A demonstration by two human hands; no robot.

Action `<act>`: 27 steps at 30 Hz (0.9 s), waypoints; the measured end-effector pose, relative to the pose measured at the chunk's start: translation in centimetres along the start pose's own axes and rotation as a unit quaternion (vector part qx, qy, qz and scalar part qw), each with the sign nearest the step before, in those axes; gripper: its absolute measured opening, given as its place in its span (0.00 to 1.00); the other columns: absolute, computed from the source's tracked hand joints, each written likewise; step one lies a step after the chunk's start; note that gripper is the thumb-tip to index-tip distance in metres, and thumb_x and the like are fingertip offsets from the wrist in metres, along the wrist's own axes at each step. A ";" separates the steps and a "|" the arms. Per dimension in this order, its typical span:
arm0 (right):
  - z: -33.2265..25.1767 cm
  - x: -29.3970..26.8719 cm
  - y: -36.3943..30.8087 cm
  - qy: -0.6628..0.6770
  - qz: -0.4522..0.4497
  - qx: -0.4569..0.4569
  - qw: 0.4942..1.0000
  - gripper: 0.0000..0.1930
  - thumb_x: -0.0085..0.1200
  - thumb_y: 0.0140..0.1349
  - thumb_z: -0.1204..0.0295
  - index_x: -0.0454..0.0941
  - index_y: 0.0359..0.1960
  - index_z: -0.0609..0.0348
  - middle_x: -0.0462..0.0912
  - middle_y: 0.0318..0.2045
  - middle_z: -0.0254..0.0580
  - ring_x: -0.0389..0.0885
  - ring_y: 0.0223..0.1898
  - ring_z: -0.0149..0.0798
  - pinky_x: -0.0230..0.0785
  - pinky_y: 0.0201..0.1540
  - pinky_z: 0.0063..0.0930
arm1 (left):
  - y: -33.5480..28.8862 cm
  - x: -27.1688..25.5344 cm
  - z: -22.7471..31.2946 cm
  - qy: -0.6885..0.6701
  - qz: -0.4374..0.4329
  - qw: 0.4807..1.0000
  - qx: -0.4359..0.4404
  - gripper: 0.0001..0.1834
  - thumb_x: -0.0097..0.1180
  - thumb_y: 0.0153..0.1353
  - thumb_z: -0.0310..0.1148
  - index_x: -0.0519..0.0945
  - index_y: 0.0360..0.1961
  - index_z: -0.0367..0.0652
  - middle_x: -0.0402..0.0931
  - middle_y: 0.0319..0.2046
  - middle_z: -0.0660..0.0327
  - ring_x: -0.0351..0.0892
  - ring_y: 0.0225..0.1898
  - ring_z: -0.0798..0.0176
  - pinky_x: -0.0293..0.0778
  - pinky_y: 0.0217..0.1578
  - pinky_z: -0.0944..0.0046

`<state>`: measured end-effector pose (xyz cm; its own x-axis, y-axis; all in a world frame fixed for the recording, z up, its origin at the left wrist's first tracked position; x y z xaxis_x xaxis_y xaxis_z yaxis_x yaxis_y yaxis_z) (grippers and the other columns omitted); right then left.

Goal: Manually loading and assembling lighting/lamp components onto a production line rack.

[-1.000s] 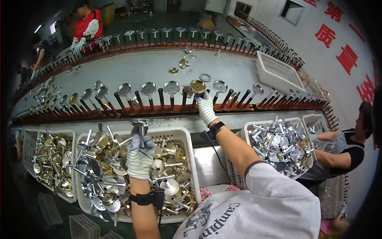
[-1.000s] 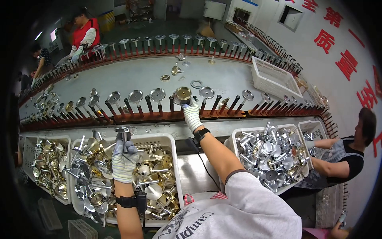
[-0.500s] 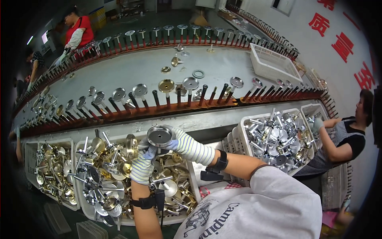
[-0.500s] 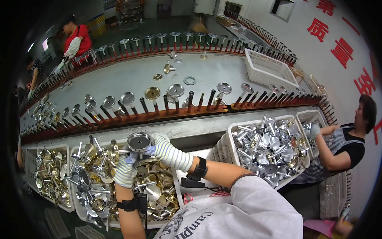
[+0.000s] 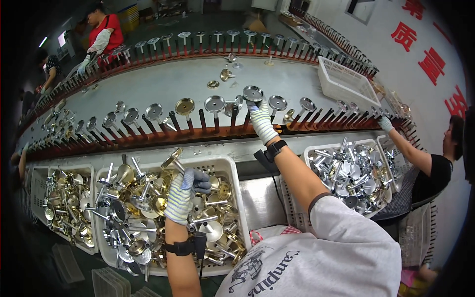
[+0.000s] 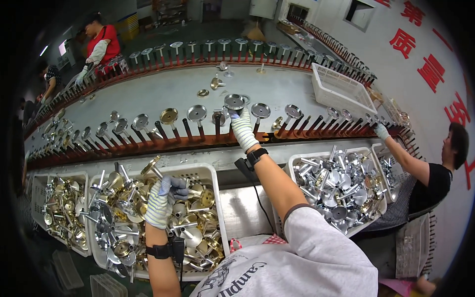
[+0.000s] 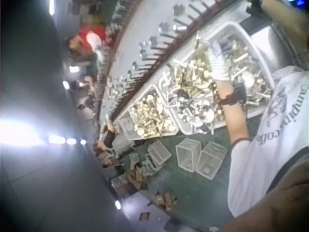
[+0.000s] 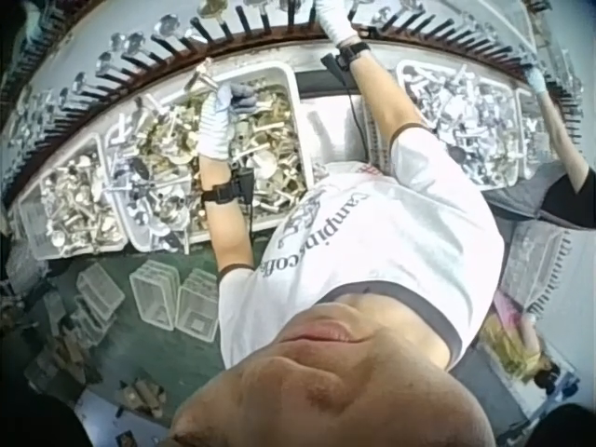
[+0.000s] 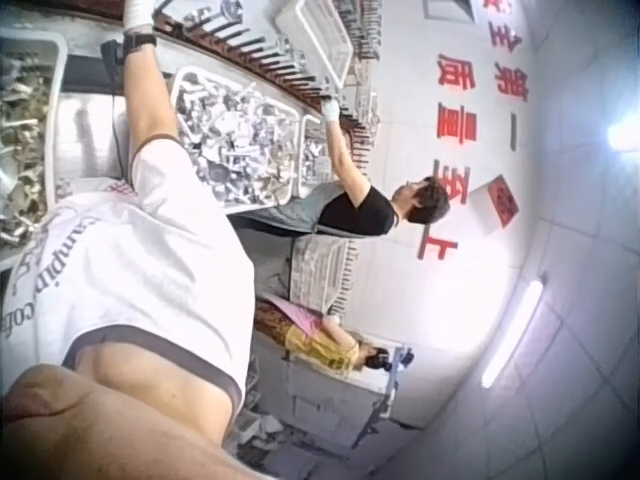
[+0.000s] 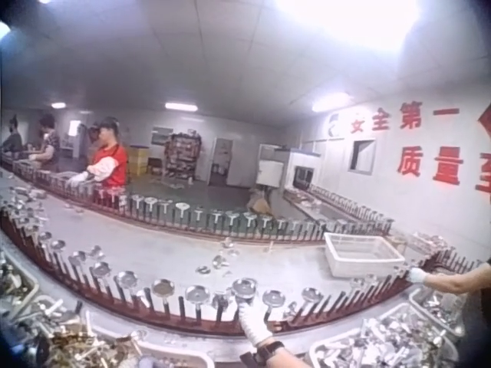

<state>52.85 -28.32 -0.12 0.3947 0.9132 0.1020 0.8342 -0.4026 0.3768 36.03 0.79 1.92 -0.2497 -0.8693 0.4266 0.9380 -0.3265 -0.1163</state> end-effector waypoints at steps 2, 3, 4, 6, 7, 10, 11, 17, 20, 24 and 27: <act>1.0 1.2 -0.8 -0.058 -0.015 0.029 0.998 0.20 0.55 0.56 0.65 0.69 0.47 0.61 0.77 0.39 0.40 0.70 0.38 0.31 0.64 0.41 0.27 | -0.3 -0.7 -0.3 0.003 0.026 1.000 0.004 0.27 0.47 0.60 0.53 0.74 0.32 0.34 0.76 0.26 0.57 0.77 0.25 0.66 0.76 0.27 0.67; 1.5 1.5 -1.1 -0.119 -0.024 0.050 0.991 0.20 0.55 0.57 0.64 0.69 0.48 0.62 0.76 0.40 0.41 0.70 0.38 0.32 0.64 0.42 0.27 | 0.0 -0.7 -0.3 0.011 0.017 1.000 0.012 0.27 0.47 0.60 0.53 0.74 0.32 0.34 0.76 0.26 0.57 0.77 0.25 0.66 0.76 0.27 0.66; 1.4 1.7 -1.2 -0.121 -0.043 0.013 0.992 0.20 0.52 0.58 0.62 0.69 0.47 0.63 0.77 0.40 0.43 0.71 0.38 0.34 0.65 0.43 0.28 | 0.0 -0.5 0.0 0.021 0.011 1.000 0.019 0.27 0.47 0.60 0.53 0.74 0.31 0.34 0.75 0.26 0.57 0.77 0.25 0.66 0.76 0.26 0.66; 1.3 2.3 -1.3 -0.206 -0.019 0.006 0.978 0.20 0.51 0.59 0.61 0.69 0.46 0.64 0.77 0.39 0.43 0.72 0.38 0.36 0.65 0.44 0.30 | -0.2 -0.1 0.0 0.027 0.025 0.999 -0.013 0.26 0.47 0.59 0.54 0.74 0.30 0.36 0.75 0.24 0.58 0.76 0.23 0.65 0.75 0.25 0.67; 2.3 1.5 -0.1 -0.194 -0.026 -0.015 0.980 0.20 0.51 0.59 0.59 0.70 0.44 0.65 0.78 0.37 0.49 0.74 0.37 0.44 0.66 0.42 0.35 | 0.2 0.7 0.3 0.044 0.004 0.999 -0.024 0.26 0.46 0.60 0.54 0.74 0.30 0.36 0.75 0.24 0.58 0.76 0.23 0.66 0.74 0.25 0.68; 1.7 5.0 -2.0 -0.285 -0.072 -0.069 0.953 0.15 0.50 0.58 0.64 0.70 0.41 0.62 0.77 0.34 0.57 0.74 0.37 0.60 0.67 0.38 0.44 | -0.4 0.4 0.1 0.098 -0.009 0.995 -0.035 0.26 0.45 0.61 0.54 0.74 0.30 0.36 0.75 0.22 0.60 0.75 0.23 0.68 0.73 0.26 0.71; 1.4 6.0 -2.3 -0.310 -0.091 -0.095 0.942 0.15 0.50 0.58 0.65 0.70 0.43 0.61 0.77 0.35 0.58 0.75 0.37 0.60 0.67 0.38 0.44 | -0.5 0.5 0.4 0.134 -0.016 0.990 -0.031 0.26 0.44 0.62 0.53 0.75 0.30 0.36 0.75 0.22 0.61 0.74 0.24 0.70 0.73 0.26 0.71; 4.8 7.2 -1.0 -0.327 -0.099 0.008 0.940 0.19 0.50 0.58 0.68 0.66 0.50 0.61 0.76 0.42 0.58 0.73 0.44 0.58 0.66 0.44 0.42 | -2.6 3.9 3.8 0.184 -0.007 0.983 -0.010 0.19 0.46 0.62 0.43 0.74 0.38 0.35 0.76 0.27 0.61 0.75 0.27 0.71 0.72 0.30 0.71; 2.5 7.6 -4.5 -0.420 -0.248 0.125 0.864 0.29 0.48 0.60 0.61 0.55 0.60 0.60 0.68 0.53 0.60 0.65 0.56 0.55 0.59 0.57 0.34 | -5.4 3.9 5.5 0.212 0.050 0.976 0.003 0.18 0.45 0.62 0.43 0.73 0.37 0.35 0.76 0.27 0.62 0.76 0.28 0.70 0.73 0.31 0.71; -11.0 7.3 -12.8 -0.107 -0.611 0.085 0.780 0.29 0.49 0.60 0.56 0.59 0.59 0.60 0.69 0.54 0.50 0.66 0.56 0.42 0.58 0.58 0.31 | -7.1 2.2 4.0 0.270 0.075 0.960 0.014 0.19 0.44 0.62 0.43 0.73 0.36 0.35 0.76 0.26 0.59 0.77 0.27 0.66 0.73 0.29 0.68; -15.1 5.7 -17.5 0.009 -0.658 0.093 0.748 0.27 0.53 0.58 0.64 0.62 0.57 0.63 0.69 0.54 0.43 0.65 0.55 0.36 0.58 0.58 0.29 | -6.2 3.7 2.8 0.526 0.019 0.842 0.121 0.21 0.45 0.59 0.45 0.73 0.38 0.33 0.75 0.30 0.47 0.77 0.32 0.50 0.73 0.35 0.58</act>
<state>34.68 -15.08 7.73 -0.8177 0.5271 -0.2314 0.5360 0.8438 0.0279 29.95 0.69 6.73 -0.1739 -0.7661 -0.6187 0.9399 -0.3166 0.1278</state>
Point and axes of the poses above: each hand's wrist, its own y-axis towards the middle knuckle, its own x-axis out of the palm, z = x × y, the point moved 4 cm from there along y, towards the middle knuckle
